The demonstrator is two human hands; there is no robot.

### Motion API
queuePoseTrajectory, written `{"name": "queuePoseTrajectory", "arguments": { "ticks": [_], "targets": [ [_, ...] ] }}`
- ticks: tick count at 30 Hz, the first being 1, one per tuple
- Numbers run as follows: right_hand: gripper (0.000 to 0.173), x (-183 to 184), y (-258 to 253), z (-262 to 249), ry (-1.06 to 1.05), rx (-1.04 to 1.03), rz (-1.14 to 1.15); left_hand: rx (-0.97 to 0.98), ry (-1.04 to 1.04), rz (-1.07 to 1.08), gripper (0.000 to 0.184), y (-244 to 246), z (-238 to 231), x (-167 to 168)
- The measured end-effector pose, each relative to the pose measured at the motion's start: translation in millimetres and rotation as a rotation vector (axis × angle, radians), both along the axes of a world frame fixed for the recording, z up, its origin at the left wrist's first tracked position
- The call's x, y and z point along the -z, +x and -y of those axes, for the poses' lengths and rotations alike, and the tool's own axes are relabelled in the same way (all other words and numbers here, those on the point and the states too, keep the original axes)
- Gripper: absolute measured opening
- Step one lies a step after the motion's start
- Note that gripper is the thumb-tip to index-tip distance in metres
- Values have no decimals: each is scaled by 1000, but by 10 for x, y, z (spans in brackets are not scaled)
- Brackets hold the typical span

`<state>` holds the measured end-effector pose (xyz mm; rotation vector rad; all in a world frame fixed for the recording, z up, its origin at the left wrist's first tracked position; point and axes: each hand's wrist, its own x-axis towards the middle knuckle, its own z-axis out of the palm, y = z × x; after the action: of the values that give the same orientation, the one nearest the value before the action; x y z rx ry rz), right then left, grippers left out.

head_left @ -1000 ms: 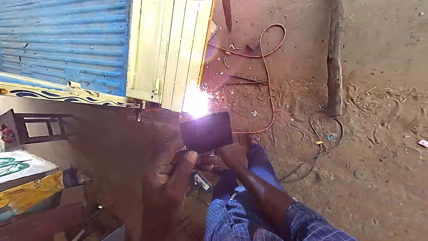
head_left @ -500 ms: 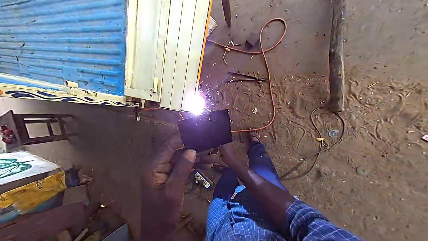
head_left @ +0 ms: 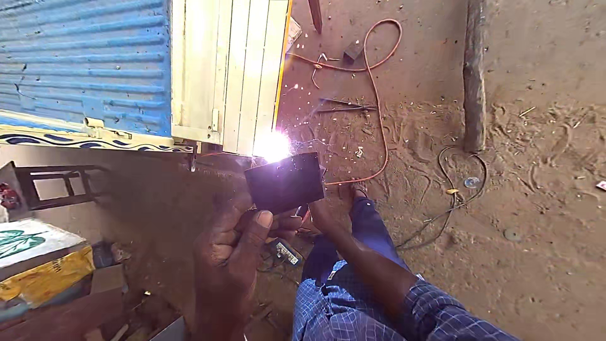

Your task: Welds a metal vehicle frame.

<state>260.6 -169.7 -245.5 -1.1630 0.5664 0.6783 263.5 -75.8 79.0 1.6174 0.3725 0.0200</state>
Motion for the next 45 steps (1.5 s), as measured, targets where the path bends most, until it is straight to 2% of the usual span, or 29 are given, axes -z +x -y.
{"name": "queuePoseTrajectory", "arguments": {
  "ticks": [3,6,9,16,19,21,24,27,31,37,45],
  "targets": [
    [73,-269,131,55,-4,-5,-39,-4,0,0,30,6,10,12],
    [78,66,14,-35,34,43,58,0,21,-15,32,-2,17,14],
    [87,159,-6,-69,21,43,32,-4,23,-8,32,-4,19,23],
    [80,177,-23,-87,13,65,33,-5,18,-6,32,-1,31,10],
    [86,166,-38,-65,29,54,49,-2,11,-3,31,-11,23,20],
    [82,169,-42,-80,39,63,53,-4,9,-10,32,-12,15,21],
    [85,162,-38,-77,15,16,23,-4,-1,-9,32,-12,-1,37],
    [79,169,-18,-122,-7,48,61,-6,10,-21,32,-1,10,29],
    [91,116,-26,-123,-73,-16,79,8,-2,-5,32,8,4,41],
    [89,158,-73,-143,-183,-104,99,-5,-9,5,33,6,-4,39],
    [86,83,-88,-126,-121,-120,91,-16,-12,6,32,-24,-8,50]
  ]
}}
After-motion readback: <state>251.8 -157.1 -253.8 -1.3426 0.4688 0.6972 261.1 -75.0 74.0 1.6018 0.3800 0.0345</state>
